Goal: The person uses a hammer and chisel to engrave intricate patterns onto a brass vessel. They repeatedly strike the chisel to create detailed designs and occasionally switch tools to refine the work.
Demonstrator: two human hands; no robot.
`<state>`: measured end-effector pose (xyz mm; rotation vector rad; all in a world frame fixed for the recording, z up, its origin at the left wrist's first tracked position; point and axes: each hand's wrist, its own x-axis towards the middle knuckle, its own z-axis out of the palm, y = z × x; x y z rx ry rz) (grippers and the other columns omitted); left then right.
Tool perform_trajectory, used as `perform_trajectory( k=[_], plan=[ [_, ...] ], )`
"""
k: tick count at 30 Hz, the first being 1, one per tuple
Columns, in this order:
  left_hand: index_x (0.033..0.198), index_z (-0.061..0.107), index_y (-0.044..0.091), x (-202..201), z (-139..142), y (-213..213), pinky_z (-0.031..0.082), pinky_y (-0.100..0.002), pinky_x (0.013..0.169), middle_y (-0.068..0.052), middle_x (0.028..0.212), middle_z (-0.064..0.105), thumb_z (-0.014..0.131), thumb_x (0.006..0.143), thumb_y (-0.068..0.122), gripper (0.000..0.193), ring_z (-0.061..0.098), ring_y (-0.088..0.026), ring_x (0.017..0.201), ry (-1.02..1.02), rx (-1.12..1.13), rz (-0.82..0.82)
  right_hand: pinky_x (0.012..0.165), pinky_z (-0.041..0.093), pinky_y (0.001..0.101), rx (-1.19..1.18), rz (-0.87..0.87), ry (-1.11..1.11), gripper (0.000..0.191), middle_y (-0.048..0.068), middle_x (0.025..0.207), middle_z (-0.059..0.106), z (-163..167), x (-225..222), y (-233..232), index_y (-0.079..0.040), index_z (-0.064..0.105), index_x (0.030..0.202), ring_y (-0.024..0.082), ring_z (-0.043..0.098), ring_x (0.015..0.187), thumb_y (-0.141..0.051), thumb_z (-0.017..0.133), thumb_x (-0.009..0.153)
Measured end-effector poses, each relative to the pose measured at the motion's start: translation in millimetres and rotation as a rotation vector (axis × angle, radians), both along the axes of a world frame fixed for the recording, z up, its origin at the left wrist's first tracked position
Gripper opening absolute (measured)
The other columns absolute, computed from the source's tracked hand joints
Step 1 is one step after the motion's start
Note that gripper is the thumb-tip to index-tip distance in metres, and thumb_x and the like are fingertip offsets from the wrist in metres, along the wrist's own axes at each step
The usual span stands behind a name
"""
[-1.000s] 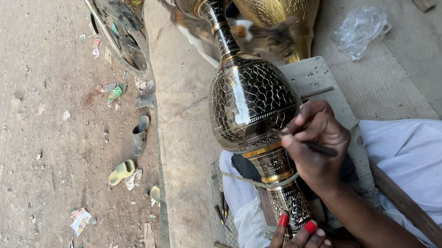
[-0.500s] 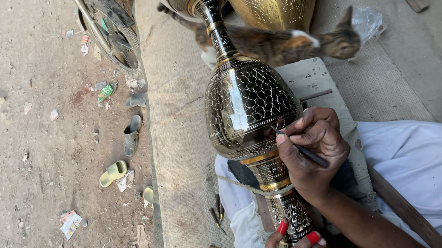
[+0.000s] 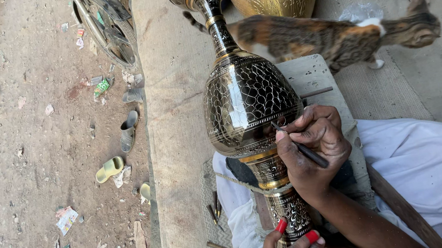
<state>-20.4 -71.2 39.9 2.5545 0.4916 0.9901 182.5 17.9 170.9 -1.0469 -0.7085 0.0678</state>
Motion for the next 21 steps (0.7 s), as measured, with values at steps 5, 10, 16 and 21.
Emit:
perform_trajectory(
  k=[5,10,16,21],
  plan=[
    [0.117,0.077,0.022,-10,-11,-1,0.051,-0.047,0.104,0.010,0.118,0.077,0.077,0.096,0.024,0.022,0.074,-0.005,0.111,0.212,-0.075,-0.095,0.085,0.056,0.0191,0.050,0.015,0.025,0.026,0.006,0.113,0.052,-2,1,2,-0.007,0.050,0.090,0.005,0.063,0.090,0.004,0.073,0.095],
    [0.120,0.075,0.019,-15,-18,-4,0.049,-0.048,0.106,0.011,0.124,0.076,0.071,0.098,0.023,0.023,0.073,-0.005,0.116,0.304,-0.109,-0.114,0.087,0.055,0.0194,0.049,0.036,0.016,0.026,0.006,0.112,0.052,-3,1,0,-0.007,0.050,0.089,0.006,0.064,0.090,0.004,0.072,0.095],
    [0.118,0.076,0.020,-8,-6,-3,0.049,-0.048,0.106,0.011,0.121,0.076,0.073,0.097,0.022,0.021,0.073,-0.005,0.114,0.220,-0.093,-0.093,0.087,0.056,0.0199,0.002,0.005,-0.024,0.026,0.006,0.118,0.052,-1,0,-1,-0.006,0.050,0.089,0.006,0.064,0.092,0.004,0.072,0.094],
    [0.116,0.077,0.022,-5,4,-2,0.049,-0.048,0.107,0.011,0.118,0.077,0.075,0.097,0.022,0.019,0.074,-0.005,0.113,0.198,-0.090,-0.089,0.084,0.060,0.0204,0.009,0.002,-0.007,0.026,0.006,0.117,0.051,2,-1,0,-0.006,0.049,0.089,0.006,0.065,0.092,0.005,0.072,0.094]
  ],
)
